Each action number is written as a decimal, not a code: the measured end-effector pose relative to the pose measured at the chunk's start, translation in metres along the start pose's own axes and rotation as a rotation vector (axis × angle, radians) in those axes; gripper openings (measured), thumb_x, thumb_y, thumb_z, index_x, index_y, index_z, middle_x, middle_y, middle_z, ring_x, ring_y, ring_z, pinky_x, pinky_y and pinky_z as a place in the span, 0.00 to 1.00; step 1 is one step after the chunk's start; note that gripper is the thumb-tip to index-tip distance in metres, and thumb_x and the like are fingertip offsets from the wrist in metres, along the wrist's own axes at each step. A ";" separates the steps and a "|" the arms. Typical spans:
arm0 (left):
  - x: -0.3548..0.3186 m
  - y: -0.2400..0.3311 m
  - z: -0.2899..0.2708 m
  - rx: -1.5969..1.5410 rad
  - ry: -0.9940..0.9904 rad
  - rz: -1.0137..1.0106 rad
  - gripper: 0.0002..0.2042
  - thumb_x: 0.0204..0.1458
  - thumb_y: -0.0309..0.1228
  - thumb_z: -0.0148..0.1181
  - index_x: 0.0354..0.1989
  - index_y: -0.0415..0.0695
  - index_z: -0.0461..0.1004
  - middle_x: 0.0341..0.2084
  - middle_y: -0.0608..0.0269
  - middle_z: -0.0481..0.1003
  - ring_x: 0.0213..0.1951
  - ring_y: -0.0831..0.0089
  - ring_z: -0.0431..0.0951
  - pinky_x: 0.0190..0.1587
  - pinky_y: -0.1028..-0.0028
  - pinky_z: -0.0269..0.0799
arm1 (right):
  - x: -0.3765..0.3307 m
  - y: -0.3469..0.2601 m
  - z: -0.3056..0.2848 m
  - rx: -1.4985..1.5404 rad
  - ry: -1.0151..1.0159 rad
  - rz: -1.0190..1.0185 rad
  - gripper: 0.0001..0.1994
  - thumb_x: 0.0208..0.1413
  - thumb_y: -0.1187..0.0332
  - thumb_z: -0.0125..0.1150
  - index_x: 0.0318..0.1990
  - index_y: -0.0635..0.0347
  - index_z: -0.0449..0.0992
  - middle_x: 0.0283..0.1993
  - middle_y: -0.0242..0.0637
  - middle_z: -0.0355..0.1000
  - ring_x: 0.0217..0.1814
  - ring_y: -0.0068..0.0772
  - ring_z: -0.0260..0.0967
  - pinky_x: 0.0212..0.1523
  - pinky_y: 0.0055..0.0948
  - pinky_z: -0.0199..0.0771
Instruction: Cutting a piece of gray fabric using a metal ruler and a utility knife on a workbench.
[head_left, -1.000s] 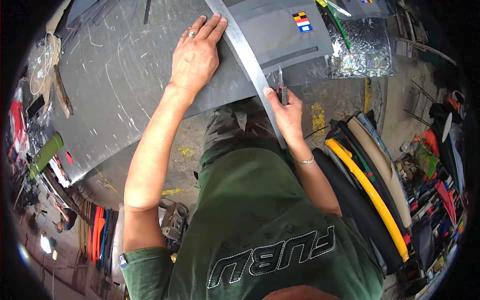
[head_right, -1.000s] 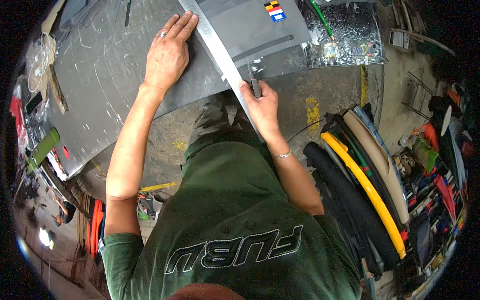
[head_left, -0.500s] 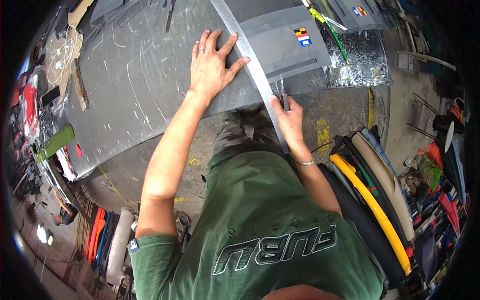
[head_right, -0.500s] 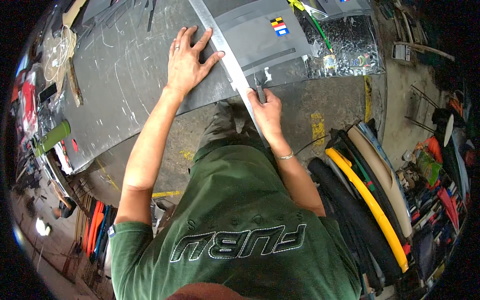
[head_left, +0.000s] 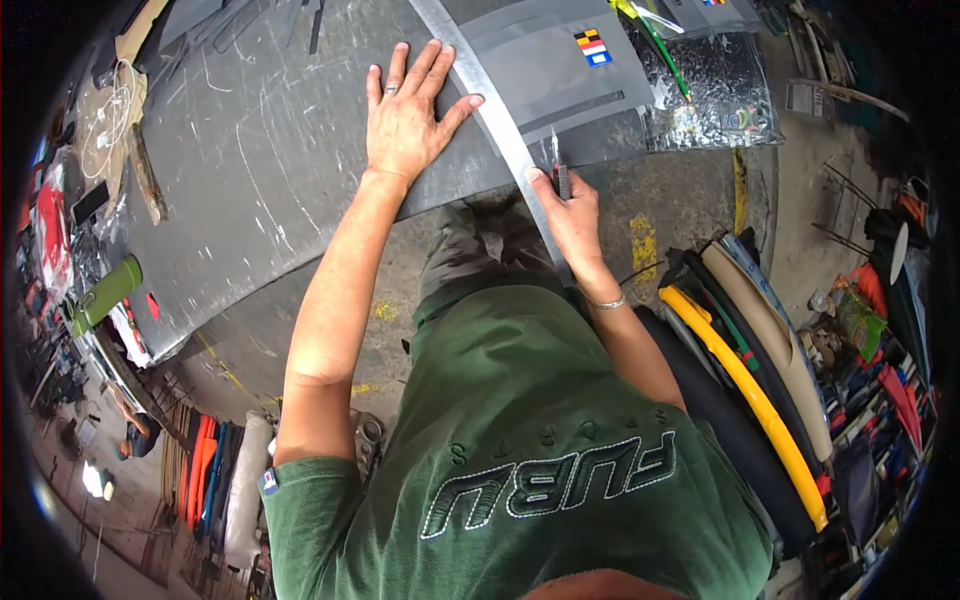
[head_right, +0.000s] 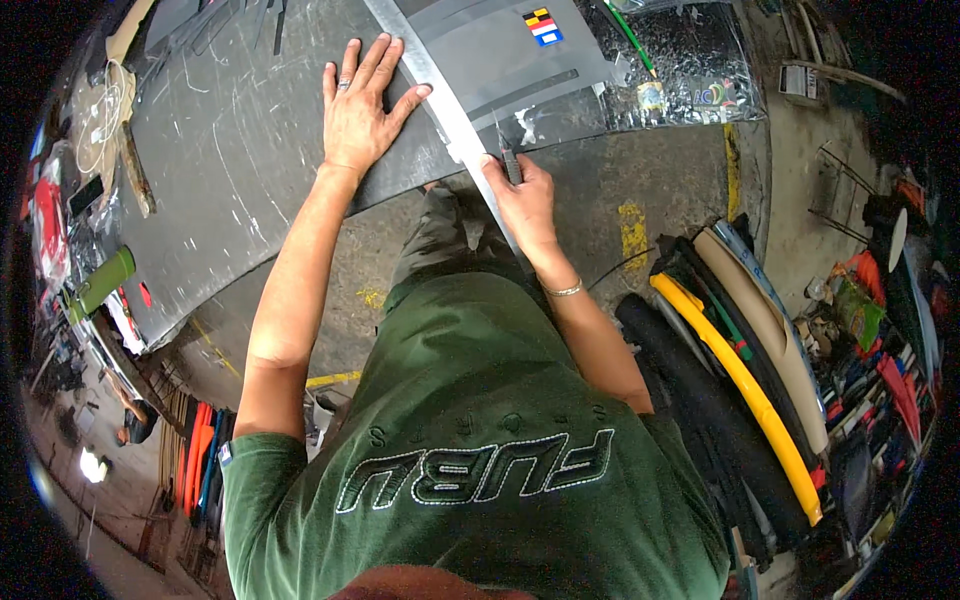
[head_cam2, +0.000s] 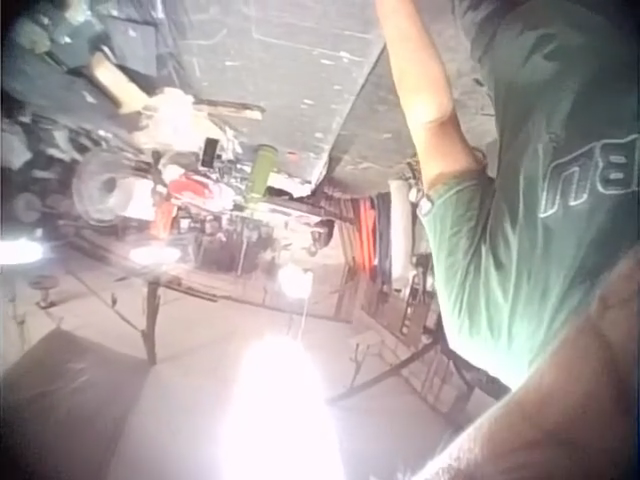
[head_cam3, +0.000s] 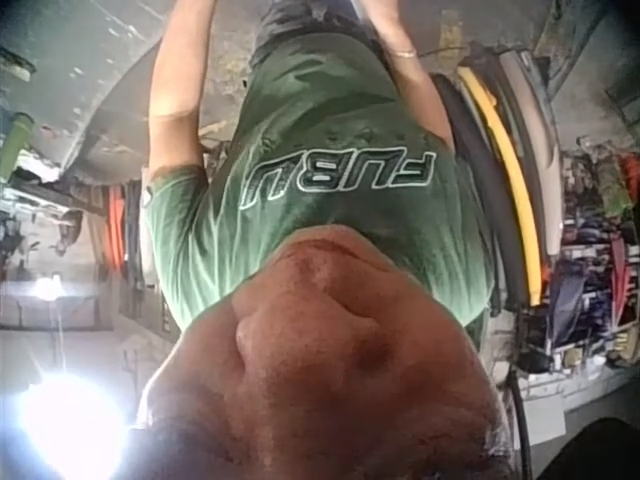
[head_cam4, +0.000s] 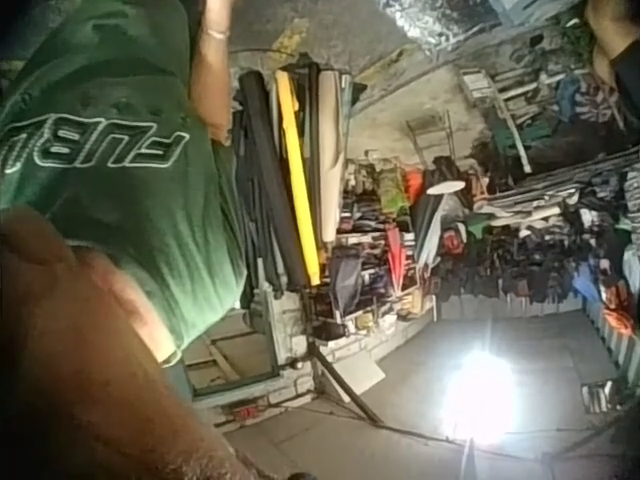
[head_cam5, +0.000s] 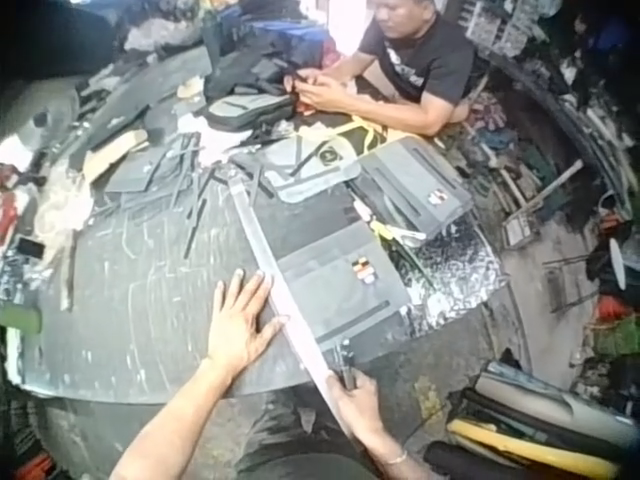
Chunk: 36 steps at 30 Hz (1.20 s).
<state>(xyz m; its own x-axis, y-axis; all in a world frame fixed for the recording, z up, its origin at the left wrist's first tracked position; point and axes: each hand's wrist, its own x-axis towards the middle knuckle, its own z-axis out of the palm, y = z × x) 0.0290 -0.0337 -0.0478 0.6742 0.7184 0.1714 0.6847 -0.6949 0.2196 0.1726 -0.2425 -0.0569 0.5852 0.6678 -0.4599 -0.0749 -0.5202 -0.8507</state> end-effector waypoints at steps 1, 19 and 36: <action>0.000 -0.001 0.001 -0.001 0.007 -0.001 0.38 0.57 0.64 0.56 0.72 0.57 0.66 0.72 0.70 0.64 0.75 0.57 0.55 0.75 0.44 0.44 | 0.000 -0.001 0.000 0.004 -0.008 0.015 0.15 0.61 0.61 0.70 0.33 0.66 0.79 0.25 0.19 0.68 0.29 0.13 0.58 0.30 0.24 0.64; 0.025 0.009 -0.028 -0.037 -0.129 0.138 0.35 0.59 0.52 0.61 0.66 0.36 0.68 0.66 0.50 0.68 0.69 0.56 0.65 0.71 0.59 0.62 | -0.017 -0.024 -0.049 -0.327 0.077 -0.149 0.18 0.62 0.63 0.68 0.53 0.64 0.73 0.41 0.35 0.76 0.36 0.22 0.71 0.41 0.26 0.74; 0.029 0.008 -0.033 -0.110 -0.160 0.186 0.34 0.59 0.47 0.64 0.65 0.32 0.67 0.67 0.42 0.66 0.69 0.47 0.66 0.70 0.58 0.64 | 0.060 -0.108 0.021 -0.498 -0.031 -0.657 0.25 0.66 0.75 0.54 0.70 0.59 0.65 0.54 0.56 0.74 0.53 0.63 0.75 0.53 0.48 0.77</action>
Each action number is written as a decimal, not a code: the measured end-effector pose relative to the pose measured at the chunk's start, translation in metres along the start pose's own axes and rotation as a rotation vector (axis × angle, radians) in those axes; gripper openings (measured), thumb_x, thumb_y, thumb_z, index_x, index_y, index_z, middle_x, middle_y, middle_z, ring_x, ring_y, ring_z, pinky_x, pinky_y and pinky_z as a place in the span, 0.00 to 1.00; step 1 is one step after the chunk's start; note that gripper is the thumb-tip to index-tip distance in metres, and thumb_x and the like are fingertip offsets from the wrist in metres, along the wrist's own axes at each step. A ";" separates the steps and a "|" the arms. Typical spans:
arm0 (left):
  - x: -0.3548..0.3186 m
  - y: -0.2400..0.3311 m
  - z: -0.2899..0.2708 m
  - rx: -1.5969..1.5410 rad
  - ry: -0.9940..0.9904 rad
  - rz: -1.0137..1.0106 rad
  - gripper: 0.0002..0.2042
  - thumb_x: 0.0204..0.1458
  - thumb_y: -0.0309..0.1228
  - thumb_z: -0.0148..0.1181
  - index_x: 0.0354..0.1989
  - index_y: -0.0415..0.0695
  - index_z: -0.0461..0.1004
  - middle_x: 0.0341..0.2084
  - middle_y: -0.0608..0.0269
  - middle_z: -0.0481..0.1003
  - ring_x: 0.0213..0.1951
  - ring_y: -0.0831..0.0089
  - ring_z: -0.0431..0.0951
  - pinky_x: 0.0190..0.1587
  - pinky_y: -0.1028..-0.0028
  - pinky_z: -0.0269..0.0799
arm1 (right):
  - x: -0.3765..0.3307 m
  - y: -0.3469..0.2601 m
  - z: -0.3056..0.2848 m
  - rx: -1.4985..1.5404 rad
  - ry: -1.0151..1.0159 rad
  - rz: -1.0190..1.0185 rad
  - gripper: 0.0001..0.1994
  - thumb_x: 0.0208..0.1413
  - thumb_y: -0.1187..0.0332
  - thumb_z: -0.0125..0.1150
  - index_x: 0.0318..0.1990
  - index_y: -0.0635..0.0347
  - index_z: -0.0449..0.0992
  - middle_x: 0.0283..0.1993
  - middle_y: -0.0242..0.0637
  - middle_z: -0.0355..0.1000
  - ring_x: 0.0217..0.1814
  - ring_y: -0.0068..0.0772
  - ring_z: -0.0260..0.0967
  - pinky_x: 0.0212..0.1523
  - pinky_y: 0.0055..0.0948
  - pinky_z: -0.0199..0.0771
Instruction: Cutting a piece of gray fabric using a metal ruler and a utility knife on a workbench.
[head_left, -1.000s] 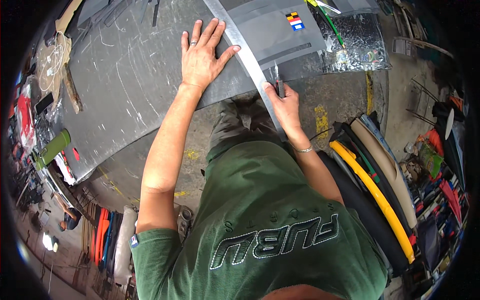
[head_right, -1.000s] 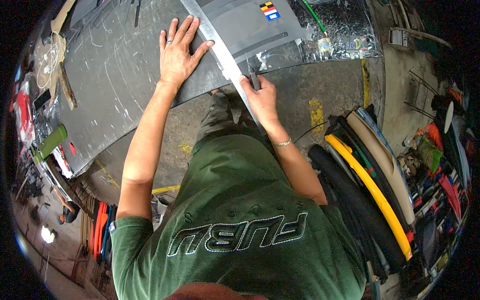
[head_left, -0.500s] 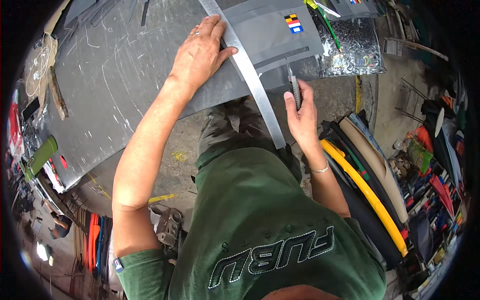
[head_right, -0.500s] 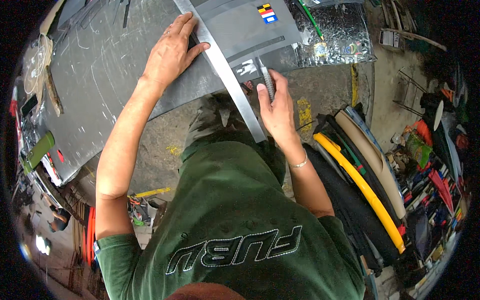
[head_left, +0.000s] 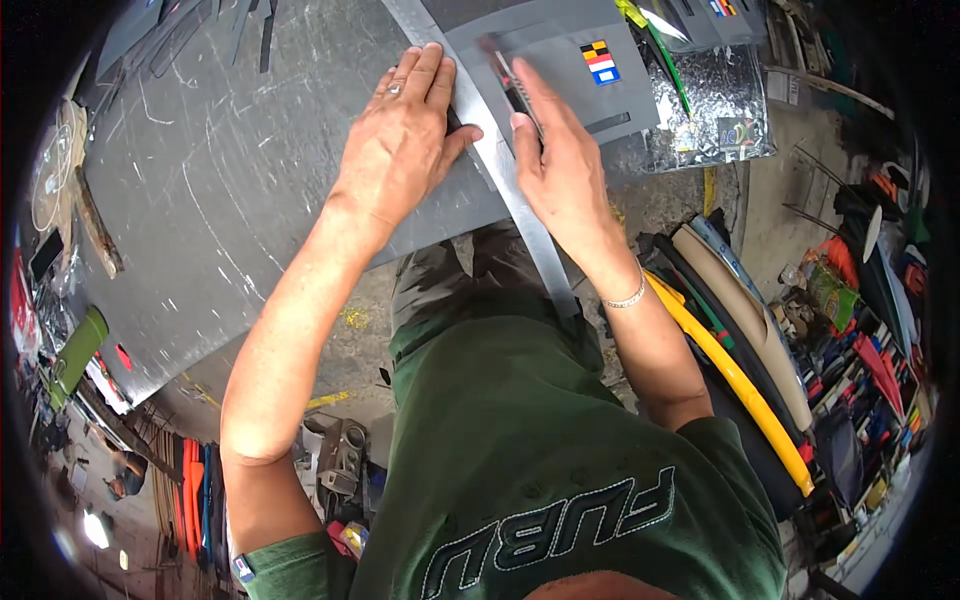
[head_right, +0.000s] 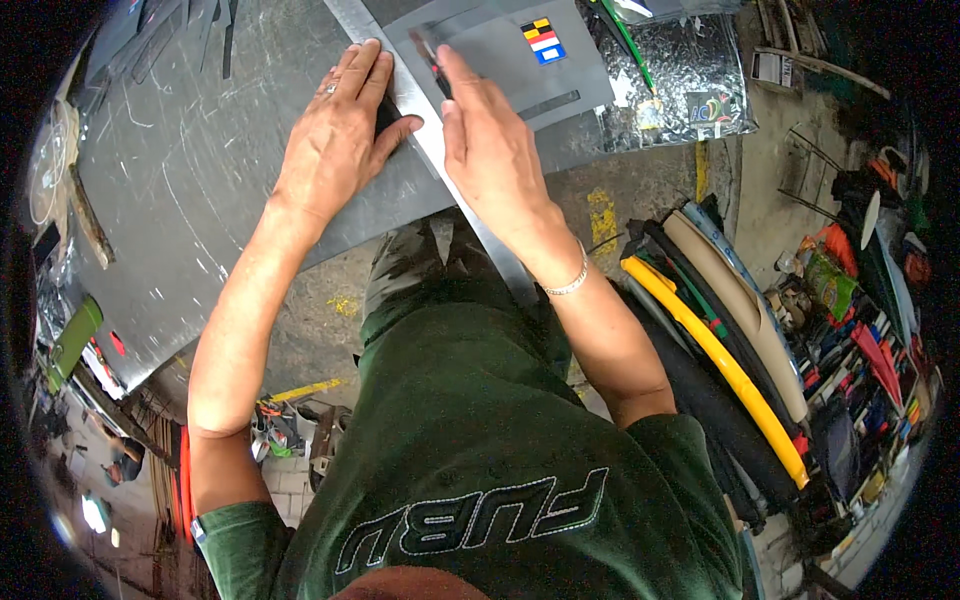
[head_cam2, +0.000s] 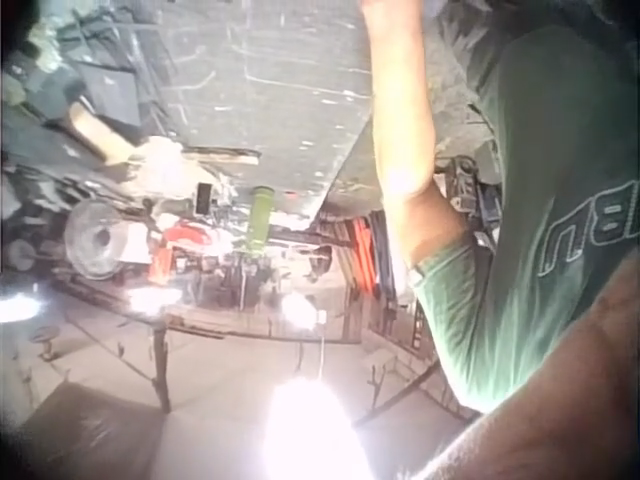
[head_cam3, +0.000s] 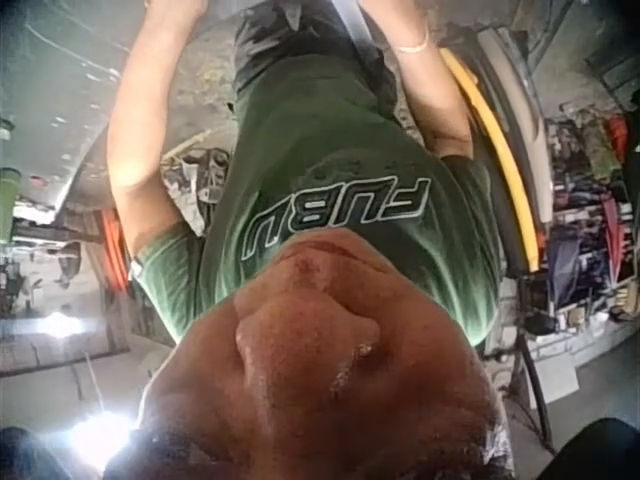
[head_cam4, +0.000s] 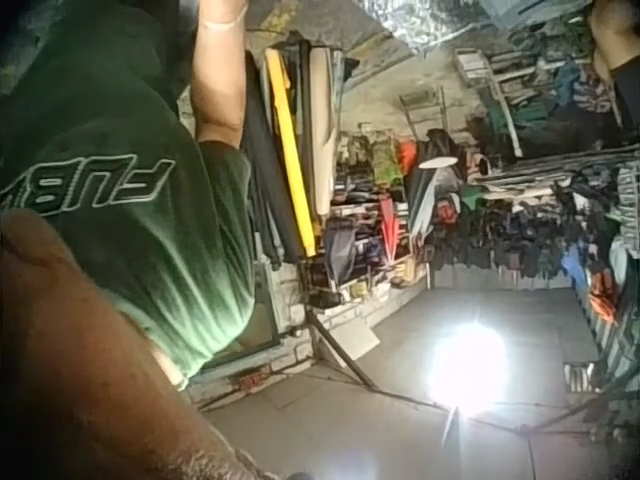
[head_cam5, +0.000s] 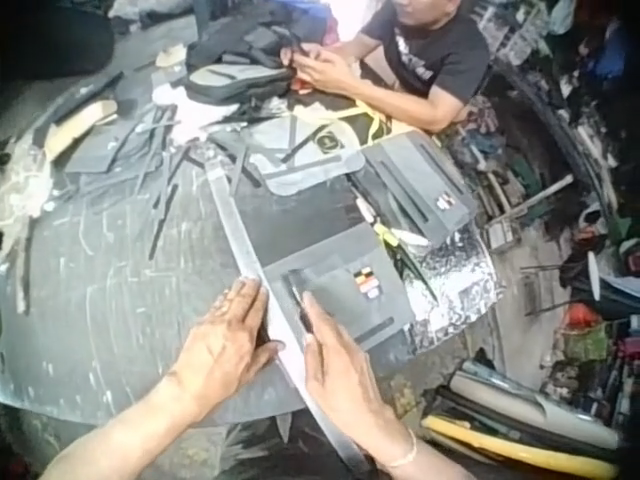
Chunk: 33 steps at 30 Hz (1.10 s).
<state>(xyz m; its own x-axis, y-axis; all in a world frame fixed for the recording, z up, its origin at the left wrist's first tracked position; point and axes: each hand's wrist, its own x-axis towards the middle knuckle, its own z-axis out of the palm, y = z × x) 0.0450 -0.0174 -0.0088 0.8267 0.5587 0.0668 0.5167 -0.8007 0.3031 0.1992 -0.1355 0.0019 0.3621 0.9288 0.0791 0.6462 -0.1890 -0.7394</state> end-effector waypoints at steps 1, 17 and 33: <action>0.000 0.000 0.000 -0.005 -0.002 0.000 0.34 0.59 0.47 0.64 0.65 0.32 0.67 0.67 0.42 0.66 0.69 0.47 0.66 0.70 0.58 0.64 | 0.001 0.001 0.001 -0.003 -0.003 0.003 0.25 0.66 0.75 0.54 0.70 0.59 0.65 0.54 0.56 0.74 0.53 0.63 0.75 0.53 0.48 0.77; 0.008 0.008 -0.009 -0.078 -0.176 -0.103 0.35 0.55 0.41 0.67 0.66 0.28 0.66 0.66 0.42 0.65 0.70 0.50 0.65 0.69 0.62 0.67 | -0.021 0.011 -0.024 0.058 -0.022 0.338 0.27 0.70 0.75 0.55 0.74 0.62 0.57 0.56 0.41 0.74 0.27 0.11 0.62 0.24 0.15 0.66; 0.010 0.006 -0.008 -0.092 -0.144 -0.105 0.35 0.50 0.36 0.71 0.65 0.31 0.68 0.67 0.46 0.66 0.70 0.53 0.66 0.66 0.65 0.71 | 0.014 -0.015 0.008 -0.071 -0.091 0.148 0.28 0.62 0.77 0.59 0.69 0.45 0.70 0.49 0.44 0.76 0.42 0.50 0.78 0.43 0.43 0.80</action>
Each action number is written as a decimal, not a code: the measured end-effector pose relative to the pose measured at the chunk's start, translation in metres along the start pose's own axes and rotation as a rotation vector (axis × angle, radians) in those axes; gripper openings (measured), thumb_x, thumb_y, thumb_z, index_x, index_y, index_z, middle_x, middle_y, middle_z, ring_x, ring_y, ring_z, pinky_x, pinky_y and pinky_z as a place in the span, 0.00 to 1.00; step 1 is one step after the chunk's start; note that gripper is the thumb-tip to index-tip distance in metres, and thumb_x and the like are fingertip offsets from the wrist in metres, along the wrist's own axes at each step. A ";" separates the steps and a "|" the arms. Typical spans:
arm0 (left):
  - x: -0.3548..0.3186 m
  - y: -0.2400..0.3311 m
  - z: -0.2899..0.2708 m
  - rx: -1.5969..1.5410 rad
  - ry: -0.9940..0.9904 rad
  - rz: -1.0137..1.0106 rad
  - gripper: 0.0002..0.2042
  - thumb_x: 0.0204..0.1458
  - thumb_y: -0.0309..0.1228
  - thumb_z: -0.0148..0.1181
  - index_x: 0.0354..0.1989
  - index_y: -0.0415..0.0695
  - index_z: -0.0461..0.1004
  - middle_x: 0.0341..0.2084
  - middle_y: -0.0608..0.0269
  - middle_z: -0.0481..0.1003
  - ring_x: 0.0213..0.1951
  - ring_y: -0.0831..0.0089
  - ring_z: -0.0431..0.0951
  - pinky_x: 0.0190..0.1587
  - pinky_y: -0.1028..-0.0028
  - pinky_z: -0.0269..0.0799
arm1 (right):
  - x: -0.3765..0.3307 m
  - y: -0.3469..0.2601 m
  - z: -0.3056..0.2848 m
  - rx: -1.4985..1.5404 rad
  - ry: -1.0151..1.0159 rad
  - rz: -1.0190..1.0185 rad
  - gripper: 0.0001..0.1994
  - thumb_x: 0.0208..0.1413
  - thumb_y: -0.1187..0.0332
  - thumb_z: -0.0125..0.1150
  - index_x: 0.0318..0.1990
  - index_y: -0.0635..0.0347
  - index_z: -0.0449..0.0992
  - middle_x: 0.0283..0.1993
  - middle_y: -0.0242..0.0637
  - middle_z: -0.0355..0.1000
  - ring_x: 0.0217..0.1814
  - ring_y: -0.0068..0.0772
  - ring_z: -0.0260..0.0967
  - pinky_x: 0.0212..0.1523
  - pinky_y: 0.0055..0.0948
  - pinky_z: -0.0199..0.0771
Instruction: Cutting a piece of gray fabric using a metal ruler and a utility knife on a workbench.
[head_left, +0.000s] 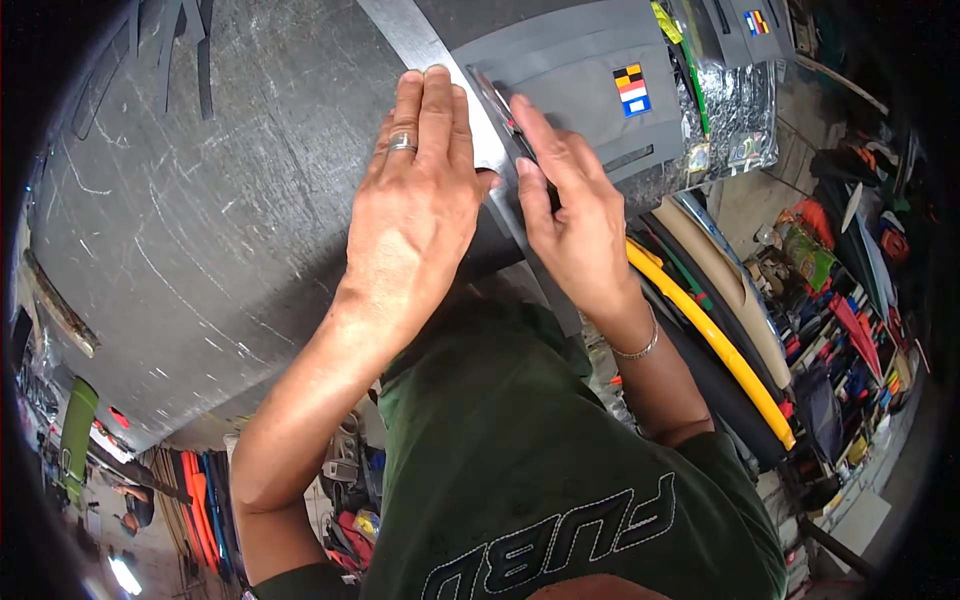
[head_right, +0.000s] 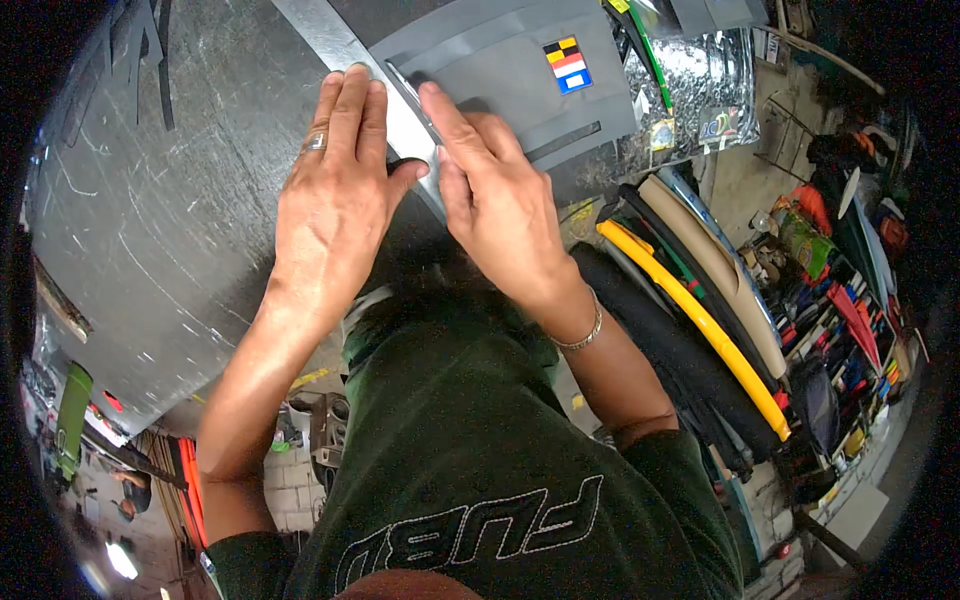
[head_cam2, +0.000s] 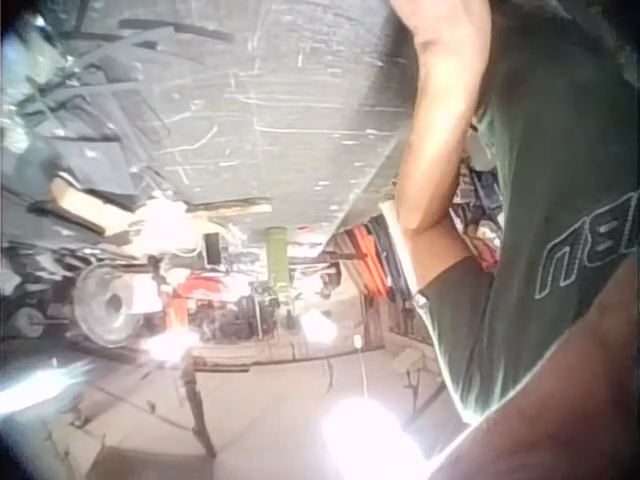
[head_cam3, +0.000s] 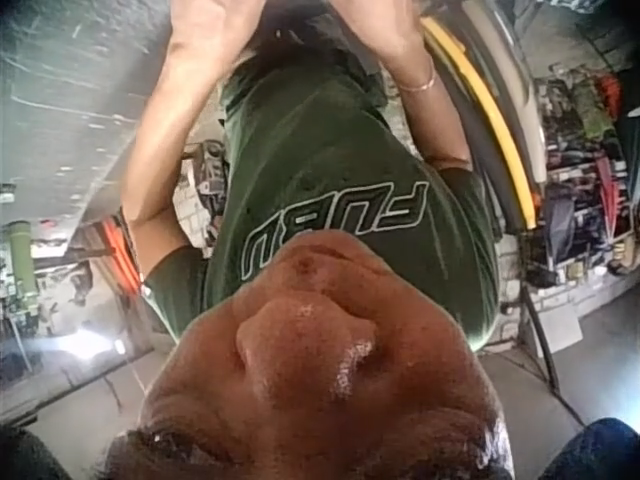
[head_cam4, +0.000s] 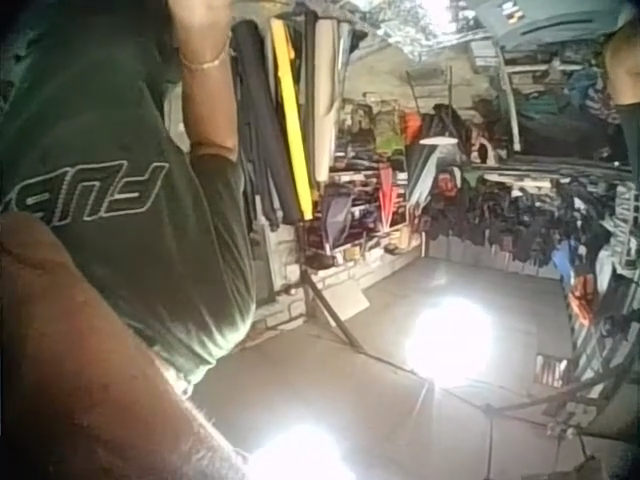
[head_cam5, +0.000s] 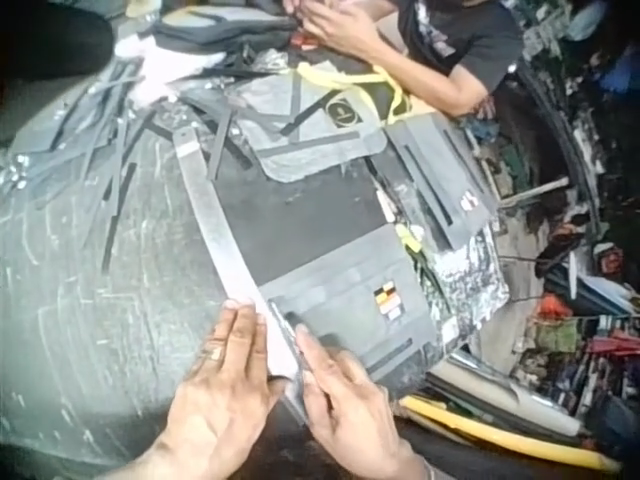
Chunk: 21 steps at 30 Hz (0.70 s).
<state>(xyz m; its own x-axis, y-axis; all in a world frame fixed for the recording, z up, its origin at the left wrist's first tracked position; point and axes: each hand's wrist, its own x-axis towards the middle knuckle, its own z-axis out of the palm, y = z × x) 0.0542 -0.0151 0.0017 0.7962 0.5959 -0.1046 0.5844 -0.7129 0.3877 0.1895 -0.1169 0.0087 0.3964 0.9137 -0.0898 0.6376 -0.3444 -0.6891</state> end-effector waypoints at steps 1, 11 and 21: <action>-0.001 -0.001 0.001 -0.001 0.009 -0.004 0.35 0.50 0.36 0.72 0.64 0.31 0.68 0.66 0.46 0.66 0.70 0.54 0.66 0.66 0.65 0.71 | 0.000 -0.002 0.000 0.028 -0.024 0.028 0.27 0.61 0.79 0.59 0.68 0.48 0.71 0.51 0.46 0.76 0.46 0.49 0.78 0.46 0.40 0.79; -0.001 0.000 0.003 0.036 0.026 0.045 0.34 0.52 0.38 0.70 0.63 0.27 0.68 0.64 0.43 0.67 0.68 0.53 0.68 0.68 0.66 0.69 | 0.002 0.004 -0.001 -0.035 -0.027 -0.026 0.28 0.62 0.76 0.58 0.70 0.46 0.68 0.45 0.42 0.74 0.40 0.53 0.77 0.42 0.46 0.80; -0.003 -0.004 0.006 -0.013 0.068 0.039 0.34 0.50 0.36 0.72 0.63 0.30 0.67 0.65 0.43 0.66 0.68 0.51 0.68 0.65 0.63 0.73 | 0.003 -0.001 -0.001 -0.048 -0.070 0.012 0.29 0.61 0.78 0.59 0.70 0.45 0.69 0.48 0.44 0.76 0.37 0.46 0.76 0.41 0.38 0.79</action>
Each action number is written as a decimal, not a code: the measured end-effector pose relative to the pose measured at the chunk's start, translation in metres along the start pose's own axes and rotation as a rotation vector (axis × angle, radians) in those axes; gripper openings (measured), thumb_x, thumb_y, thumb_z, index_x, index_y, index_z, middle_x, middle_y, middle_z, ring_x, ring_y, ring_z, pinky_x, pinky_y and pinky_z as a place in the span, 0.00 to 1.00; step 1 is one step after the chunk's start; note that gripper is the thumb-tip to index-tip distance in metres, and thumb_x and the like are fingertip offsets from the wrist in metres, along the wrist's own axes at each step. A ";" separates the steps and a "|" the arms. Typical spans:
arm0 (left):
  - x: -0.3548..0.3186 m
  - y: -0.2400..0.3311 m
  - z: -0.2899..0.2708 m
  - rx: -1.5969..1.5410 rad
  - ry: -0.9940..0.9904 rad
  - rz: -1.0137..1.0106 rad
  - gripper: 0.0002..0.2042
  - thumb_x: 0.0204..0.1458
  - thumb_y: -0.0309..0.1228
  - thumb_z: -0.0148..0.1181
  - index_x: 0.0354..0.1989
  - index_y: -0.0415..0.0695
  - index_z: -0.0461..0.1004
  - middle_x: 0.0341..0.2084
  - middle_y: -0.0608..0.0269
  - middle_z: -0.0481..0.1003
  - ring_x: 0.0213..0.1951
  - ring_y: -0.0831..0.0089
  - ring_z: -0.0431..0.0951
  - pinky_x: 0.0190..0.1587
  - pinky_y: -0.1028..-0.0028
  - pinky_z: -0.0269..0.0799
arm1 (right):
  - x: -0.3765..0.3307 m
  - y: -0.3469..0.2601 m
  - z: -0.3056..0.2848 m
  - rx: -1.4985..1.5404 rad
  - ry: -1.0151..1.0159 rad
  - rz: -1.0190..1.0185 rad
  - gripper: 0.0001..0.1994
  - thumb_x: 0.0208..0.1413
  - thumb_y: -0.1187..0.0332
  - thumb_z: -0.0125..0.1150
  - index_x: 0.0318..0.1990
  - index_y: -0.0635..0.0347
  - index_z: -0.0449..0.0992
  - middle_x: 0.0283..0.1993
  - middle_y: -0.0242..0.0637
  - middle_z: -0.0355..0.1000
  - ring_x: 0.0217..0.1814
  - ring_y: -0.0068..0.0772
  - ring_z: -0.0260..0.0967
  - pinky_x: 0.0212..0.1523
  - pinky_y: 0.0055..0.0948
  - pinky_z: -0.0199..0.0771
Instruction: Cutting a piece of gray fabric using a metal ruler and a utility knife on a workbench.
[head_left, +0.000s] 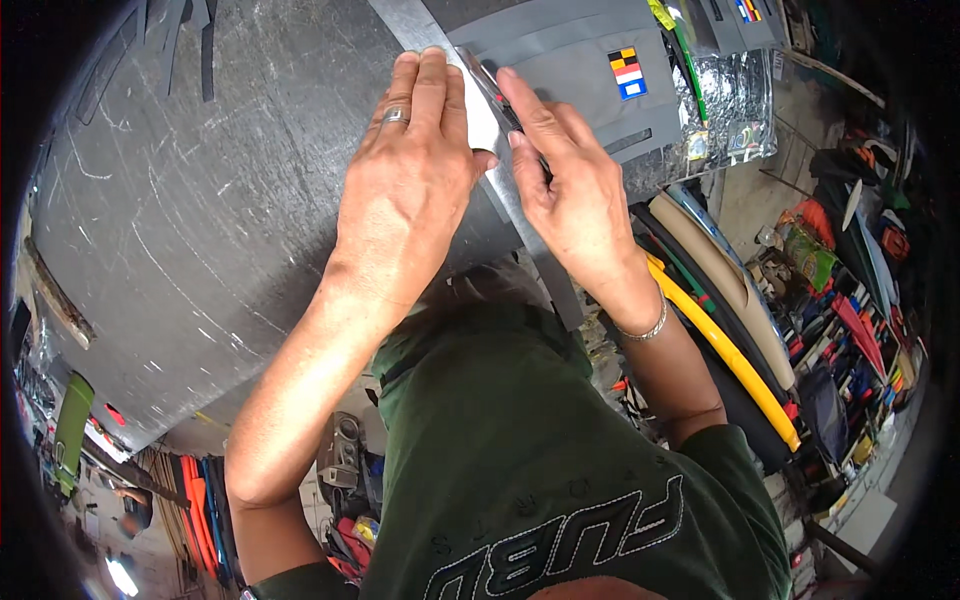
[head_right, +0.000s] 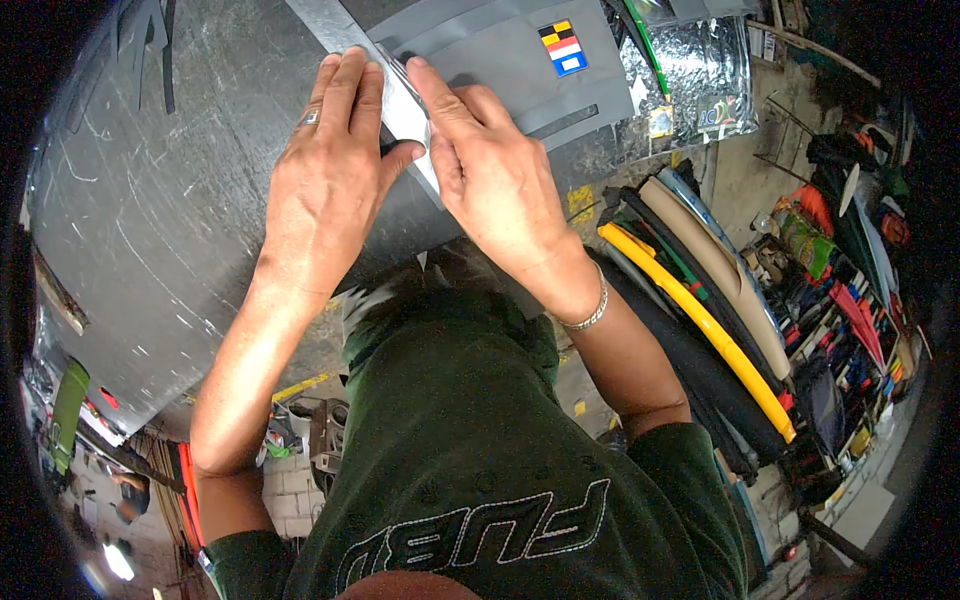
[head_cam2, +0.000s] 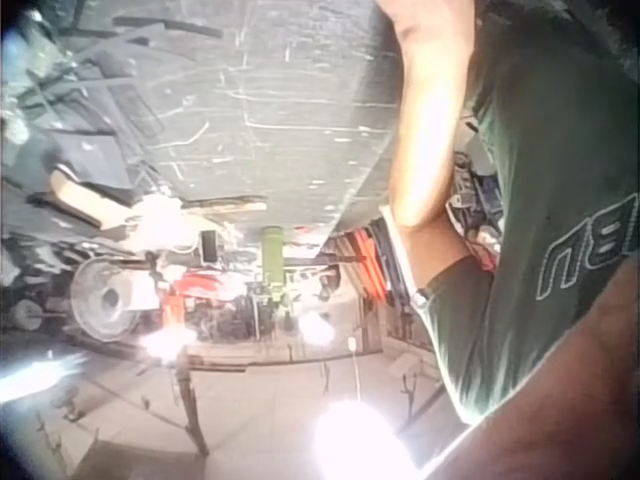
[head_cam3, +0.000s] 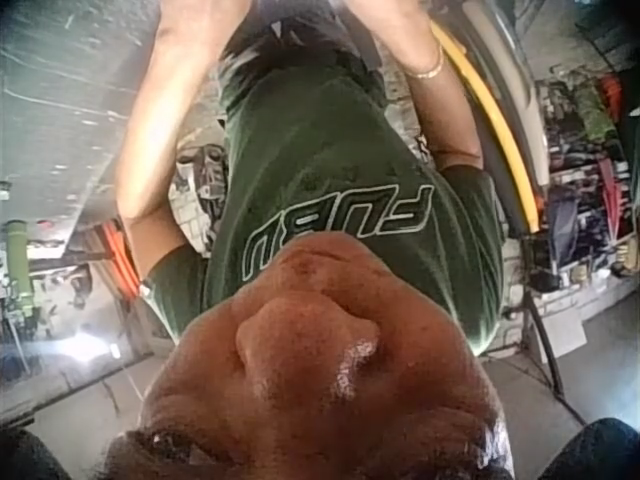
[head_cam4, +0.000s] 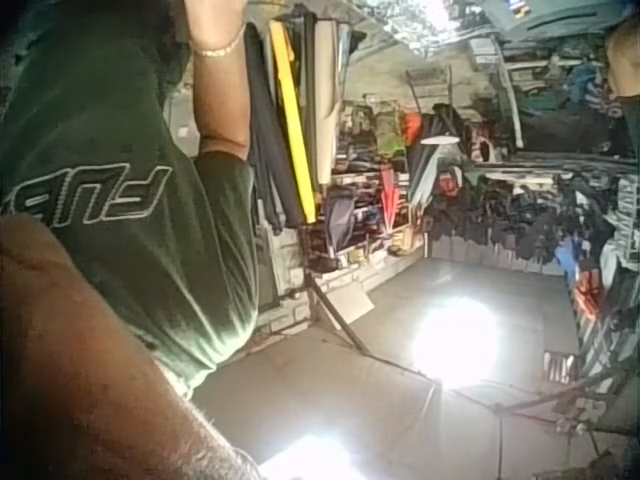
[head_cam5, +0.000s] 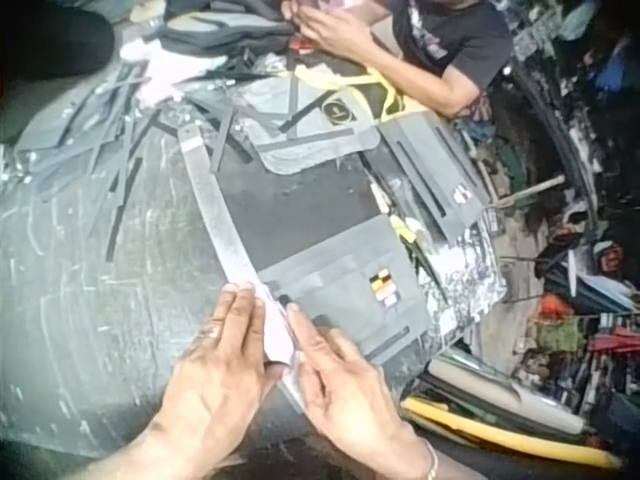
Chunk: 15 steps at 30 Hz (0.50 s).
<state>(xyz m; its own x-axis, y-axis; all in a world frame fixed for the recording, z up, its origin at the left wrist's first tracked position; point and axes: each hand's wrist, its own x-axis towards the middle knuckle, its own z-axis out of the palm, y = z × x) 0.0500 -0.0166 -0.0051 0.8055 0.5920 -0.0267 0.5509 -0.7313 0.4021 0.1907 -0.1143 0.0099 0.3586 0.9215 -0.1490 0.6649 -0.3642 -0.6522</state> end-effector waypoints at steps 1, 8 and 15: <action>0.000 0.000 0.000 -0.001 0.001 -0.001 0.34 0.50 0.37 0.72 0.63 0.30 0.67 0.65 0.43 0.66 0.68 0.51 0.68 0.65 0.63 0.73 | 0.000 0.001 0.000 -0.014 0.001 -0.010 0.29 0.61 0.78 0.59 0.70 0.45 0.69 0.48 0.43 0.76 0.37 0.46 0.76 0.41 0.38 0.79; 0.000 0.001 -0.001 -0.010 0.002 0.001 0.34 0.53 0.40 0.70 0.64 0.31 0.67 0.66 0.44 0.66 0.69 0.52 0.67 0.65 0.63 0.73 | 0.002 0.003 -0.003 -0.038 -0.003 -0.071 0.28 0.61 0.75 0.57 0.70 0.47 0.67 0.45 0.43 0.74 0.39 0.54 0.77 0.42 0.47 0.81; -0.002 0.000 0.001 0.007 0.008 -0.002 0.35 0.52 0.41 0.70 0.64 0.31 0.67 0.66 0.45 0.66 0.69 0.52 0.67 0.64 0.62 0.74 | 0.009 -0.012 -0.016 -0.065 -0.082 -0.055 0.28 0.61 0.75 0.56 0.70 0.50 0.67 0.46 0.47 0.74 0.41 0.58 0.77 0.42 0.51 0.80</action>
<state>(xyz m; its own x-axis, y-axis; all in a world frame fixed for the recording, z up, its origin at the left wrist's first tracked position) 0.0492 -0.0180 -0.0058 0.8030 0.5957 -0.0203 0.5535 -0.7327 0.3960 0.1966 -0.1040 0.0284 0.2675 0.9472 -0.1767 0.7240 -0.3186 -0.6118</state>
